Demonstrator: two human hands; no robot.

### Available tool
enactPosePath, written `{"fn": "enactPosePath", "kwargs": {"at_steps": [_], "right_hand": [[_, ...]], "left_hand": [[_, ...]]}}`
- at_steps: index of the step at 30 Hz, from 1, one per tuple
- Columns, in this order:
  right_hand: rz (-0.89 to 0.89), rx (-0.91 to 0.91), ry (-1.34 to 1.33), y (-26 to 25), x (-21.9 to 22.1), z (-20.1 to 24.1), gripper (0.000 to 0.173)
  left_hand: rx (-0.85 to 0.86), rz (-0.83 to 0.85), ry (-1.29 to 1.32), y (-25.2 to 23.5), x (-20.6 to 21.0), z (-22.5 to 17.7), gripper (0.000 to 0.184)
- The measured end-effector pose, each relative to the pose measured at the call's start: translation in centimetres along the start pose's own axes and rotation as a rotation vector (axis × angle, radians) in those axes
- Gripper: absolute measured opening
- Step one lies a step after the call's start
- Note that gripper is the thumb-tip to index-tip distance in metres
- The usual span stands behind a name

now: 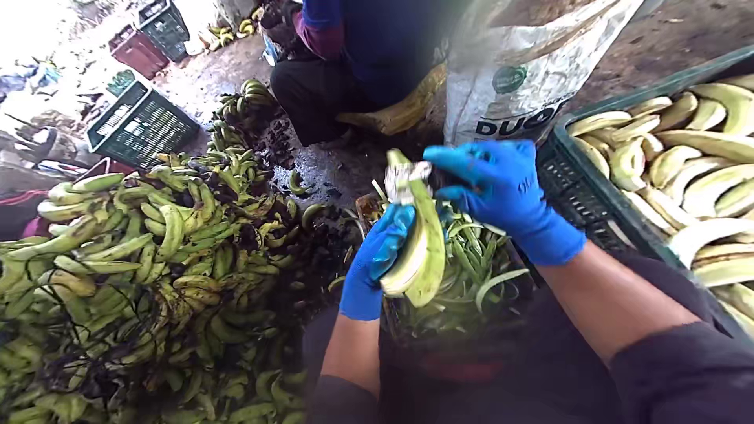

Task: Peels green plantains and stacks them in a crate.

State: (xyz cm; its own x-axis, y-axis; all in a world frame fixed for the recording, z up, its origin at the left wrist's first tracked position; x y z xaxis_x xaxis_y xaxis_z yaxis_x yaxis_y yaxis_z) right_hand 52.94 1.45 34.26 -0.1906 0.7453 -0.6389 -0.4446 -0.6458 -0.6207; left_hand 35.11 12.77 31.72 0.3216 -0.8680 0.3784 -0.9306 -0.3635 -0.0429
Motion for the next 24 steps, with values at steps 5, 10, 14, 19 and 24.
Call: {"fn": "enactPosePath", "kwargs": {"at_steps": [5, 10, 14, 19, 24], "right_hand": [[0.063, 0.231, 0.013, 0.1, 1.3, -1.5, 0.059], [-0.1, -0.004, -0.023, 5.8, 1.7, 5.5, 0.051], [-0.067, -0.014, -0.089, 4.0, 1.5, 5.0, 0.056], [-0.113, -0.084, -0.107, 4.1, 0.6, 3.6, 0.053], [0.231, 0.322, -0.106, -0.3, 1.1, -2.2, 0.057]], "left_hand": [[-0.014, 0.02, -0.011, -0.1, -1.4, 0.6, 0.059], [0.532, -0.501, 0.551, -2.2, -1.3, -2.7, 0.04], [0.575, -0.303, 0.449, -1.2, 0.0, -2.4, 0.038], [0.388, -0.182, 0.001, -0.3, 0.0, -2.6, 0.044], [0.124, -0.013, -0.352, 1.3, 0.1, -1.0, 0.069]]}}
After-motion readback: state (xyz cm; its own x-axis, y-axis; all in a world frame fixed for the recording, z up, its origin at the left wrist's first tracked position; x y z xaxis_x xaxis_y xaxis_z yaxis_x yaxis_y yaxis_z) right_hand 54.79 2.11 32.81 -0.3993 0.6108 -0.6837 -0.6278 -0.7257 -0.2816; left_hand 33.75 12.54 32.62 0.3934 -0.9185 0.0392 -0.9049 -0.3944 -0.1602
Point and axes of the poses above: each hand's wrist, its own y-axis away from the middle knuckle, its own x-axis out of the palm, z = x × y, the point moved 4 cm from there along -y, towards the middle knuckle, and after that the axes turned 9 degrees about x, right-handed, at the moved point
